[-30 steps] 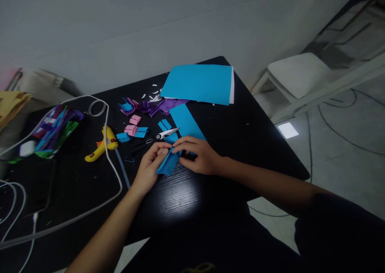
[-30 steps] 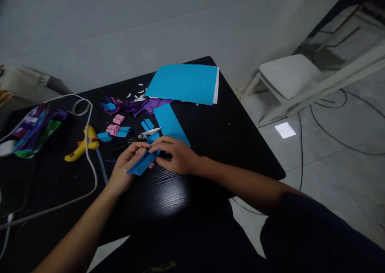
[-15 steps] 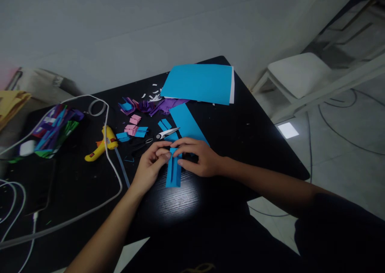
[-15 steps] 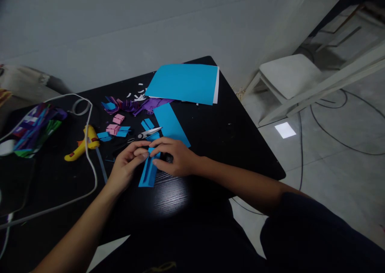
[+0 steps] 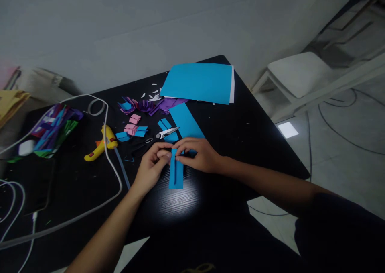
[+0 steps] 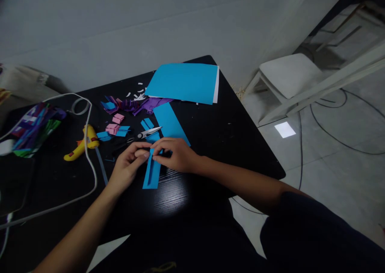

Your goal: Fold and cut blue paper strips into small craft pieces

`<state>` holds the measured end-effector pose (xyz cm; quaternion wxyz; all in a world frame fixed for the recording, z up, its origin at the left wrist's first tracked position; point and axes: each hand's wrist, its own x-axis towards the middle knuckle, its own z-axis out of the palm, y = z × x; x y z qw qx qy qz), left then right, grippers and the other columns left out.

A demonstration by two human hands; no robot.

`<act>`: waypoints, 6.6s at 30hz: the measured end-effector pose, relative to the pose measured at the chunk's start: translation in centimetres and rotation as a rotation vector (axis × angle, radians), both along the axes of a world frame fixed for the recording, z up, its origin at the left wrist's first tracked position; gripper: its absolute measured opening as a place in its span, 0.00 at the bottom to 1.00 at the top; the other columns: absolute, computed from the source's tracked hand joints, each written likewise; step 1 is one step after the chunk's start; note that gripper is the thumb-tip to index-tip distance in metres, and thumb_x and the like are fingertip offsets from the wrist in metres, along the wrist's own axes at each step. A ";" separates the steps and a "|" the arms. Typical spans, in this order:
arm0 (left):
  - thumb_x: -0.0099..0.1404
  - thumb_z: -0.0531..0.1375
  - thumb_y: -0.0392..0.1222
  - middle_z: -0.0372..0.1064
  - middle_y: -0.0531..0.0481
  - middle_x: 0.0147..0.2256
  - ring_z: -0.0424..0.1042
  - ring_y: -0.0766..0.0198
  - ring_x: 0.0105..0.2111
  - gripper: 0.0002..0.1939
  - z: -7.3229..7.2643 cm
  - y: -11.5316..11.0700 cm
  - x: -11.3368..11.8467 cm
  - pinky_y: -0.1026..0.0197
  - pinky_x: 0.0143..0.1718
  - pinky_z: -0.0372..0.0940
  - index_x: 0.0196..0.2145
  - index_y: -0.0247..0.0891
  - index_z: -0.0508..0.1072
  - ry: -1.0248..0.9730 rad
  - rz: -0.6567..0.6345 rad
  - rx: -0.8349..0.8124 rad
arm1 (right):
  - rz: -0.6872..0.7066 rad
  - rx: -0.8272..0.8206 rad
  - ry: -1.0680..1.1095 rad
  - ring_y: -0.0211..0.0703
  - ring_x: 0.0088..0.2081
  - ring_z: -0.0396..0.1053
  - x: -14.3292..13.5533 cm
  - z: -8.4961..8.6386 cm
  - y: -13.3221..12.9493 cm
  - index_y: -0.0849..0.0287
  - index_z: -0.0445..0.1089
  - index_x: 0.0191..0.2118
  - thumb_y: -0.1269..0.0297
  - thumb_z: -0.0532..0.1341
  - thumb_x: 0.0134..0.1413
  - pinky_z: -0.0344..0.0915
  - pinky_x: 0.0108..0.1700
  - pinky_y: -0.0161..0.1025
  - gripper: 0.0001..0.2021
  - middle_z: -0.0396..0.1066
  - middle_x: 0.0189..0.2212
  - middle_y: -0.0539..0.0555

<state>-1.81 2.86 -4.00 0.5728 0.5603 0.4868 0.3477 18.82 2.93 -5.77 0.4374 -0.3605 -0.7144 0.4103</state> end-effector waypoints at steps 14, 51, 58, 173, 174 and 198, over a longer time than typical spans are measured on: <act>0.65 0.66 0.49 0.69 0.56 0.22 0.68 0.64 0.24 0.12 0.3 0.0 0.0 0.62 0.29 0.63 0.39 0.39 0.73 -0.036 -0.020 -0.019 | 0.033 -0.059 -0.032 0.41 0.43 0.78 0.2 0.0 0.2 0.57 0.78 0.42 0.69 0.65 0.62 0.73 0.45 0.38 0.05 0.80 0.43 0.53; 0.73 0.58 0.41 0.73 0.52 0.35 0.72 0.65 0.33 0.07 -1.1 -0.6 -0.8 0.64 0.36 0.65 0.47 0.41 0.72 0.200 -0.153 0.300 | 0.068 -0.462 0.217 0.42 0.37 0.78 -0.1 -0.5 0.6 0.60 0.77 0.36 0.60 0.71 0.54 0.73 0.44 0.40 0.09 0.79 0.33 0.53; 0.67 0.58 0.31 0.74 0.51 0.39 0.74 0.65 0.36 0.16 -0.3 -0.6 -0.9 0.63 0.39 0.69 0.51 0.41 0.70 0.239 -0.249 0.490 | 0.056 -0.508 0.233 0.41 0.35 0.78 -0.1 -0.7 0.8 0.61 0.78 0.35 0.61 0.72 0.51 0.74 0.41 0.39 0.09 0.79 0.32 0.53; 0.62 0.65 0.31 0.74 0.55 0.31 0.74 0.69 0.29 0.11 -0.1 -0.4 -1.1 0.68 0.33 0.71 0.42 0.39 0.73 0.315 -0.222 0.677 | 0.243 -0.651 0.288 0.41 0.39 0.80 0.6 -0.7 1.4 0.61 0.80 0.38 0.66 0.73 0.50 0.74 0.49 0.41 0.09 0.82 0.36 0.54; 0.62 0.66 0.31 0.75 0.54 0.31 0.74 0.69 0.29 0.11 -0.2 -0.4 -1.1 0.68 0.33 0.71 0.42 0.39 0.73 0.311 -0.221 0.672 | 0.249 -0.654 0.283 0.42 0.39 0.80 0.7 -0.6 1.4 0.61 0.80 0.39 0.66 0.73 0.50 0.74 0.49 0.41 0.10 0.82 0.36 0.54; 0.63 0.69 0.39 0.78 0.53 0.29 0.77 0.68 0.26 0.08 0.4 -0.4 -0.8 0.67 0.30 0.74 0.38 0.38 0.75 0.234 -0.168 0.576 | 0.156 -0.598 0.286 0.40 0.37 0.78 0.4 0.1 1.1 0.60 0.80 0.36 0.62 0.72 0.52 0.74 0.44 0.39 0.08 0.81 0.34 0.54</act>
